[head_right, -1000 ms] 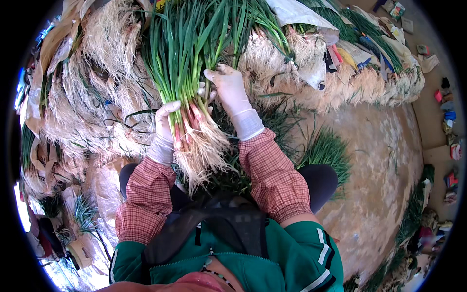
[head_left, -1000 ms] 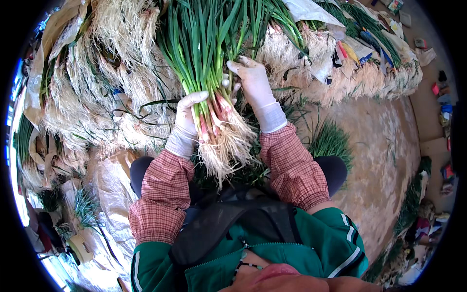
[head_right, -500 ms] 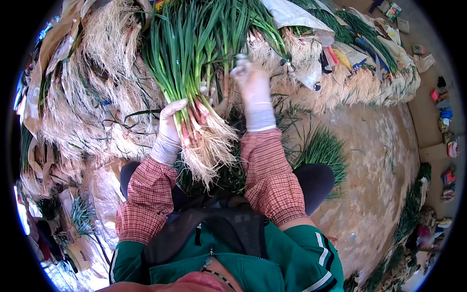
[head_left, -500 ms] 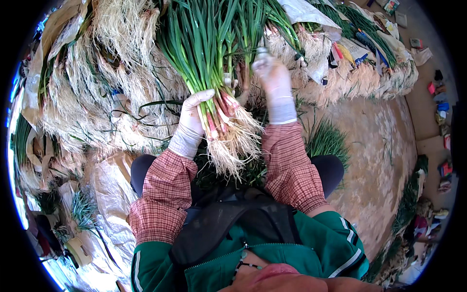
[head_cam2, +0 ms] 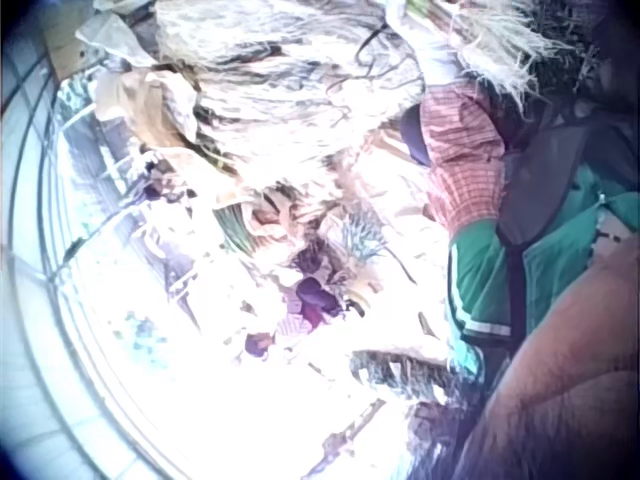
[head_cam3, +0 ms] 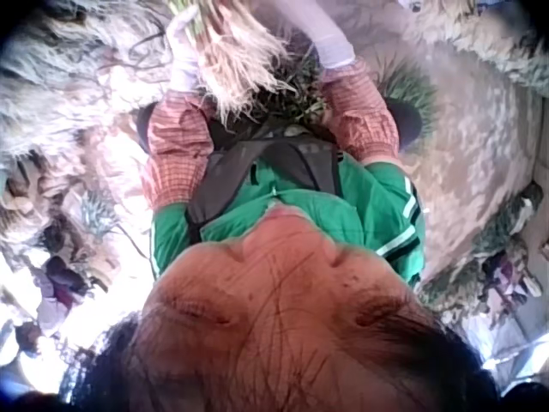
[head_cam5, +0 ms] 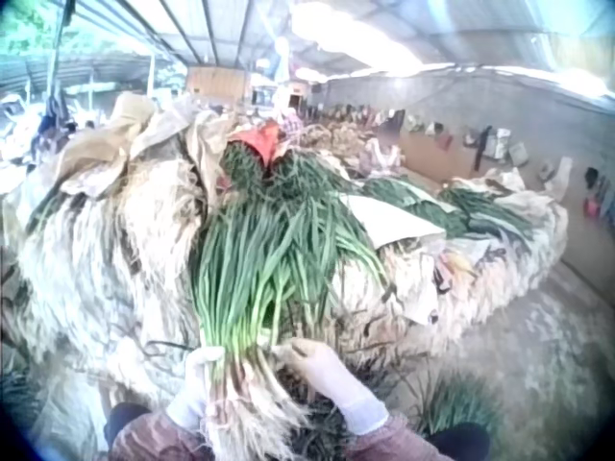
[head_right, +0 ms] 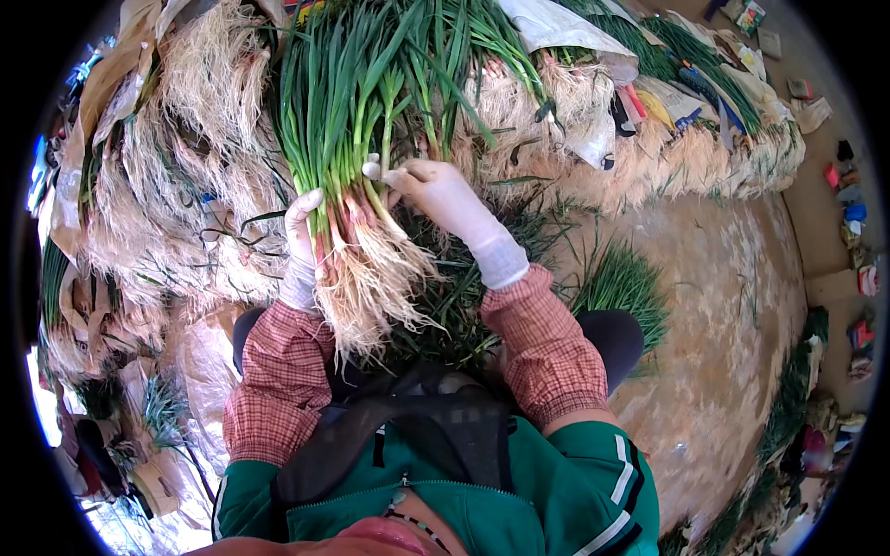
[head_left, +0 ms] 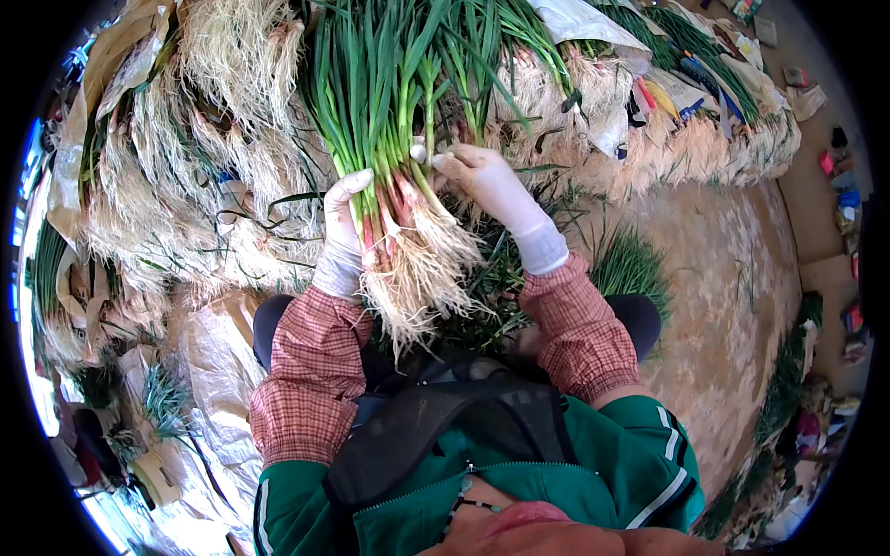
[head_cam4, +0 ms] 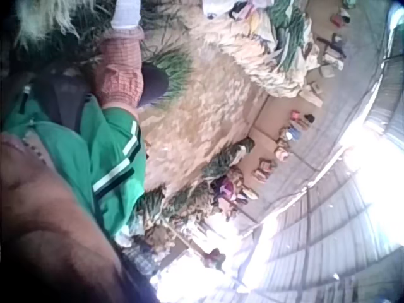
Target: The person sits on the floor and cleans bunches of scallions by hand, removing outer layers and dead leaves. They handle individual bunches, place them onto a paper sack, and wrap the sack around them.
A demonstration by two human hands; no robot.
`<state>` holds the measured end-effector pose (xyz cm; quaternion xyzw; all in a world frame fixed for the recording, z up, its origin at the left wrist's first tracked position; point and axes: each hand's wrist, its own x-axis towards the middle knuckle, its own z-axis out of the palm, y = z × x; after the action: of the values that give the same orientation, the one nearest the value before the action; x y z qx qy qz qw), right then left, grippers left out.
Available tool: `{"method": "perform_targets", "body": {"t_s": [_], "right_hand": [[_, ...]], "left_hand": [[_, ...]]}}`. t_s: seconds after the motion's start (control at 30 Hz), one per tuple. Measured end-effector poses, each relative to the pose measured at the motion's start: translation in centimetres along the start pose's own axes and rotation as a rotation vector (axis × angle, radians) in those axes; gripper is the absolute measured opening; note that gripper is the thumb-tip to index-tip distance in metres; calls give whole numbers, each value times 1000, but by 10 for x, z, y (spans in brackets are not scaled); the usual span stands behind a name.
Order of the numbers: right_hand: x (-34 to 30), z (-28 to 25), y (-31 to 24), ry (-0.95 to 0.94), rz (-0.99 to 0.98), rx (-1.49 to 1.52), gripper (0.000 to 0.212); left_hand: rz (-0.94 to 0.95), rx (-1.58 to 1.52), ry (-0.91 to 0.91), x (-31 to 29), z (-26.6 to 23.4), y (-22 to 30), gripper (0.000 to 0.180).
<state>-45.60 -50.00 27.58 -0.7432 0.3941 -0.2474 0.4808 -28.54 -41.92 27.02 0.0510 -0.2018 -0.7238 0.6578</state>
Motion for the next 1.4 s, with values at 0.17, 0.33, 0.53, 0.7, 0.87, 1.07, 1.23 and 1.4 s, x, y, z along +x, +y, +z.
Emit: {"method": "perform_targets", "body": {"t_s": [0.17,0.33,0.53,0.7,0.87,1.07,1.23,1.4], "right_hand": [[-44,-34,5,436,-183,757,20],[-89,-28,64,-42,-108,-486,16],[-33,-15,31,569,-76,-653,34],[46,-10,15,485,1,-943,42],[47,-6,-8,332,42,-584,55],[14,23,-5,245,155,716,39],[18,36,29,231,252,1397,32],[-4,30,-4,180,268,1375,30]], "left_hand": [[1,44,-32,0,-4,-3,65],[-7,31,31,0,1,-5,69],[-51,-33,14,-1,7,-5,69],[-78,37,43,-2,-1,-2,66],[-184,76,71,-2,-25,7,63],[-148,27,87,-1,-20,-2,63],[-147,-26,18,3,-18,-12,64],[-214,-65,-29,-6,-12,-10,65]]}}
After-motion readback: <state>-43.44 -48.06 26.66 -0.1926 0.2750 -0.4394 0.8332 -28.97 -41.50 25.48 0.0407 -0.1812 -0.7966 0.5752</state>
